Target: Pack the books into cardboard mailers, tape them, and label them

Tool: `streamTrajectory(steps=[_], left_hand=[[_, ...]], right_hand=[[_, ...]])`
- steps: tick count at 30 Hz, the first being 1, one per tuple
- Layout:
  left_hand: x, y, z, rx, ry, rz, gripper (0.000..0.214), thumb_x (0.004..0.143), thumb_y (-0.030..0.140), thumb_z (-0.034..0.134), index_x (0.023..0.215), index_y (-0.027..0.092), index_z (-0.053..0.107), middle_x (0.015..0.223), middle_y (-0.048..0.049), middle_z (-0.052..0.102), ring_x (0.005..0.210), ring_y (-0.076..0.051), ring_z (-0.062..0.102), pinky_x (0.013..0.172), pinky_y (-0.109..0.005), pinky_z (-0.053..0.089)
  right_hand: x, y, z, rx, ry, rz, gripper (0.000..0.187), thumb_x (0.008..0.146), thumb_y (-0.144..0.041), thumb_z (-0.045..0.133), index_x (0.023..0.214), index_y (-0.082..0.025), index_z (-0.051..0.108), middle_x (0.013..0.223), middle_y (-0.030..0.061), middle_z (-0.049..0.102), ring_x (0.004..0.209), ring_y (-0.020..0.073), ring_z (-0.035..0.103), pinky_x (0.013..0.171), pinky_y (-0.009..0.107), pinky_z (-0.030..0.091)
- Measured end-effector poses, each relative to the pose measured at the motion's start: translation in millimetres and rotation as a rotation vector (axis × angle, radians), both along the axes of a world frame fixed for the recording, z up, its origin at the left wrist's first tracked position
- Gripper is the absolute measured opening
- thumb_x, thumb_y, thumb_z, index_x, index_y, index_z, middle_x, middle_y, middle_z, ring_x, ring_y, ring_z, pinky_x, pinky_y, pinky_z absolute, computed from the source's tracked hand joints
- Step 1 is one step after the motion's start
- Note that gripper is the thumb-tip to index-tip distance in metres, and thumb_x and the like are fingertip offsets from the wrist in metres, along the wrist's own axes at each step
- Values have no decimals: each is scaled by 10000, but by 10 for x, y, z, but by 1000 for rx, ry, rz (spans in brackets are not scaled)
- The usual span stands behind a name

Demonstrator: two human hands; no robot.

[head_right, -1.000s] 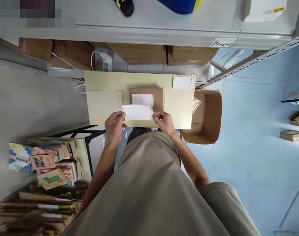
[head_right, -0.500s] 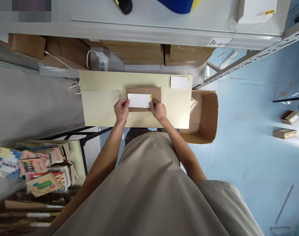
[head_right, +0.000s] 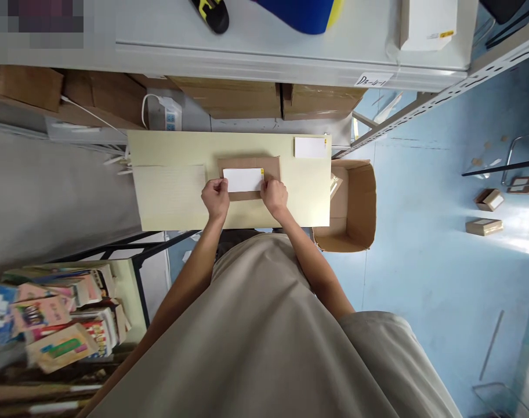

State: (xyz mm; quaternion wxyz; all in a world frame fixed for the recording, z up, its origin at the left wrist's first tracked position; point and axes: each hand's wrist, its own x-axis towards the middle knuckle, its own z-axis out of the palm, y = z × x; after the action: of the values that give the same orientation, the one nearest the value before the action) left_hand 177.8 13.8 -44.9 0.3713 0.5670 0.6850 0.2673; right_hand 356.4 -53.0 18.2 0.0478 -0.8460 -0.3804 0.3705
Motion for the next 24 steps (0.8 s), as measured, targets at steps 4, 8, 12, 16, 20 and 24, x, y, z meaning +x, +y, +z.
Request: streamTrajectory(steps=[4, 8, 12, 16, 20, 24], left_hand=[[11, 7, 12, -15, 0, -1, 143, 1015, 312, 656, 925, 215, 710, 948, -64, 801, 904, -216, 740, 938, -335, 590], [24, 14, 50, -46, 11, 0, 126, 1007, 296, 658, 916, 225, 707, 960, -72, 805, 912, -230, 744, 952, -353, 591], [46, 8, 96, -71, 27, 4, 134, 1016, 285, 650, 906, 230, 702, 975, -75, 810, 938, -235, 752, 969, -353, 582], [61, 5, 145, -98, 51, -6, 139, 1028, 276, 642, 922, 223, 715, 1012, -95, 821, 976, -247, 767, 989, -360, 574], [62, -2, 172, -113, 59, -23, 149, 1039, 282, 634, 945, 220, 732, 1051, -106, 831, 1019, -257, 777, 1006, -366, 573], [69, -21, 160, -102, 81, -30, 160, 1056, 298, 628, 970, 219, 738, 1061, -111, 830, 1042, -257, 782, 1011, -361, 571]], right_hand=[[28, 10, 15, -25, -17, 6, 309, 1171, -312, 499, 1175, -172, 774, 1244, 199, 830, 1183, 363, 782, 1008, 434, 606], [111, -11, 29, -40, -8, 64, 256, 1144, -317, 562, 1183, -206, 789, 1253, 168, 830, 1208, 342, 767, 1035, 419, 603], [185, 119, 29, -74, -8, 117, 202, 1107, -316, 644, 1177, -221, 808, 1294, 151, 826, 1250, 337, 752, 1054, 406, 603], [189, 363, 18, 2, -45, 88, 240, 1123, -282, 604, 1217, -207, 812, 1306, 178, 818, 1240, 354, 756, 1050, 443, 613], [170, 410, 20, 36, -1, 136, 184, 1075, -197, 660, 1129, -173, 834, 1203, 191, 834, 1217, 340, 765, 1050, 431, 614], [183, 395, 18, -69, 179, 260, 55, 934, -132, 809, 903, -165, 839, 876, 93, 838, 993, 258, 809, 967, 322, 627]])
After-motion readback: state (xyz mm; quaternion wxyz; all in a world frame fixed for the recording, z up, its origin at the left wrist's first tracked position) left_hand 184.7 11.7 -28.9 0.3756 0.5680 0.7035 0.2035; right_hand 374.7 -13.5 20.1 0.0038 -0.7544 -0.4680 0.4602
